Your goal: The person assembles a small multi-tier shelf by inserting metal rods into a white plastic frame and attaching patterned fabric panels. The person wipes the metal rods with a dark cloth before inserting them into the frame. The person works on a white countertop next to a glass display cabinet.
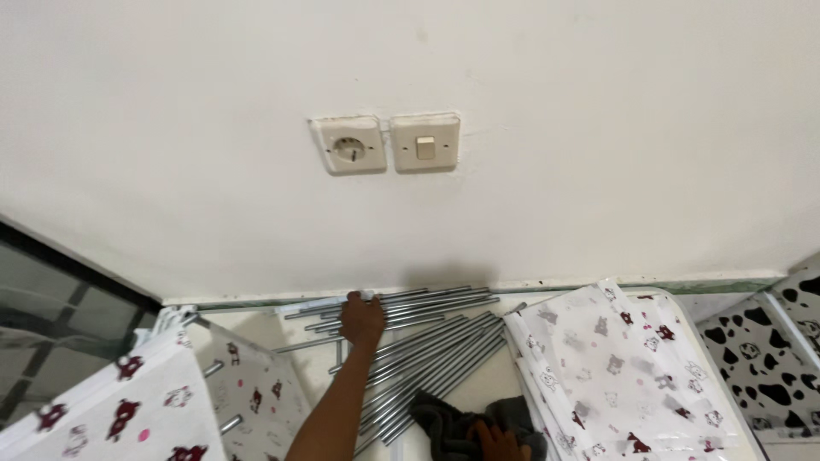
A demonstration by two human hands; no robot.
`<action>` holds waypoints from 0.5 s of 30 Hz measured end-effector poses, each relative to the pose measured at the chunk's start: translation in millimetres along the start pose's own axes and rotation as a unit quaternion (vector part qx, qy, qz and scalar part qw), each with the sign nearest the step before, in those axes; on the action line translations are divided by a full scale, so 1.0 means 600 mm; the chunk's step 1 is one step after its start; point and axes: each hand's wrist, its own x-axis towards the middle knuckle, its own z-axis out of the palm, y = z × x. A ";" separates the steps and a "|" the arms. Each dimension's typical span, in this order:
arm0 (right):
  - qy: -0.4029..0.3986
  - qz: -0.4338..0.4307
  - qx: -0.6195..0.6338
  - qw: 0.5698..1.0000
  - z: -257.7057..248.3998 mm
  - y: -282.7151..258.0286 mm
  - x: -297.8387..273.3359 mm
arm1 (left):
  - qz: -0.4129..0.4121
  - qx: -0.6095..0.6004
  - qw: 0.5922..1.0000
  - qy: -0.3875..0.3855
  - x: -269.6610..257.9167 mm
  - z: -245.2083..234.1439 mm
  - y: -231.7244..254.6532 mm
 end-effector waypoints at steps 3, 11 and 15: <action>-0.040 -0.013 0.044 0.998 0.031 0.009 0.004 | -0.013 0.051 0.998 -0.040 0.043 0.027 -0.011; -0.062 -0.019 0.116 0.991 0.023 0.010 0.013 | 0.032 0.097 0.991 -0.088 0.024 -0.002 -0.019; -0.047 -0.024 0.121 0.991 -0.006 -0.004 0.056 | 0.109 0.111 0.984 -0.088 0.022 -0.015 0.016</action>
